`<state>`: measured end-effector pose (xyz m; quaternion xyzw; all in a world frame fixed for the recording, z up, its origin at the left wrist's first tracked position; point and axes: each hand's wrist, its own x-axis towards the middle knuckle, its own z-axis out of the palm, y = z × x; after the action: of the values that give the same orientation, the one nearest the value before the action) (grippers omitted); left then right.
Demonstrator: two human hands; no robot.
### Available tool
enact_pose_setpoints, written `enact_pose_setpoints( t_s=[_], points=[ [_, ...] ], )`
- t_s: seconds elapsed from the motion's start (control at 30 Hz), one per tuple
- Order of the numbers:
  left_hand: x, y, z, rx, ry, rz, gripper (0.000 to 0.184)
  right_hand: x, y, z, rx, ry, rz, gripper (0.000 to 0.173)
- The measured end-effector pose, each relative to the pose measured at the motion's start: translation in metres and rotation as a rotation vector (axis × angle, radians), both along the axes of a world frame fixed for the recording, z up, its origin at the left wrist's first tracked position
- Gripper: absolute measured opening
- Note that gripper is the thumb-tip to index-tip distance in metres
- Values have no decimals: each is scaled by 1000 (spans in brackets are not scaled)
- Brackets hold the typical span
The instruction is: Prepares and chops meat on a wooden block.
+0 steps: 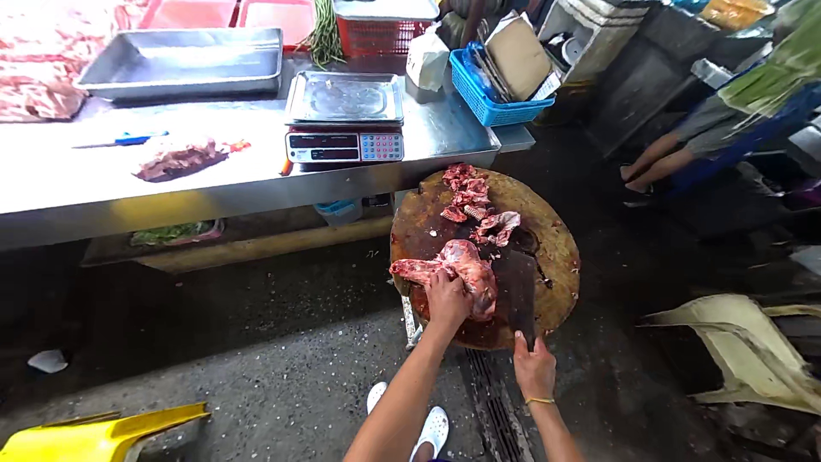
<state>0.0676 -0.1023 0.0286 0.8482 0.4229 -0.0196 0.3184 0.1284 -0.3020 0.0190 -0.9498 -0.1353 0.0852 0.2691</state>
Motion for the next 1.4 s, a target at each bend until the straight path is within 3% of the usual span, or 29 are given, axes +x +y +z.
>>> enact_pose_setpoints(
  t_s=[0.1, 0.23, 0.47, 0.63, 0.73, 0.87, 0.97, 1.07, 1.17, 1.27, 1.33, 1.4],
  points=[
    [9, 0, 9, -113, 106, 63, 44, 1, -2, 2, 12, 46, -9, 37],
    [12, 7, 4, -252, 35, 168, 46, 1, -4, 6, 7, 72, 32, 37],
    [0, -3, -20, -97, -179, 178, 39, 11, -16, -2, 115, 117, 46, 36],
    [-17, 3, -33, -132, -284, 139, 41, 7, -28, 14, 212, 114, 232, 44],
    [-12, -2, -29, -135, -301, 179, 57, -14, -30, 24, 205, 76, 315, 48],
    [-11, -7, -32, -139, -328, 234, 74, -32, -21, 6, 183, -10, 335, 44],
    [-10, -14, -21, 11, -243, 203, 82, -31, -30, -5, 276, 37, 261, 43],
    [-12, -23, -17, 246, -266, -8, 84, -31, -54, 3, 309, 80, 130, 46],
    [-1, -7, -1, 280, -114, -509, 75, -17, -68, 15, 127, 114, 30, 41],
    [48, 15, 20, 288, 159, -1004, 69, 5, -76, 12, 42, 248, -58, 37],
    [78, 23, 23, 295, 331, -1136, 77, 6, -81, 5, 112, 314, -121, 36],
    [100, 37, 28, 276, 389, -1079, 67, 3, -81, 0, 211, 359, -184, 37]
  ],
)
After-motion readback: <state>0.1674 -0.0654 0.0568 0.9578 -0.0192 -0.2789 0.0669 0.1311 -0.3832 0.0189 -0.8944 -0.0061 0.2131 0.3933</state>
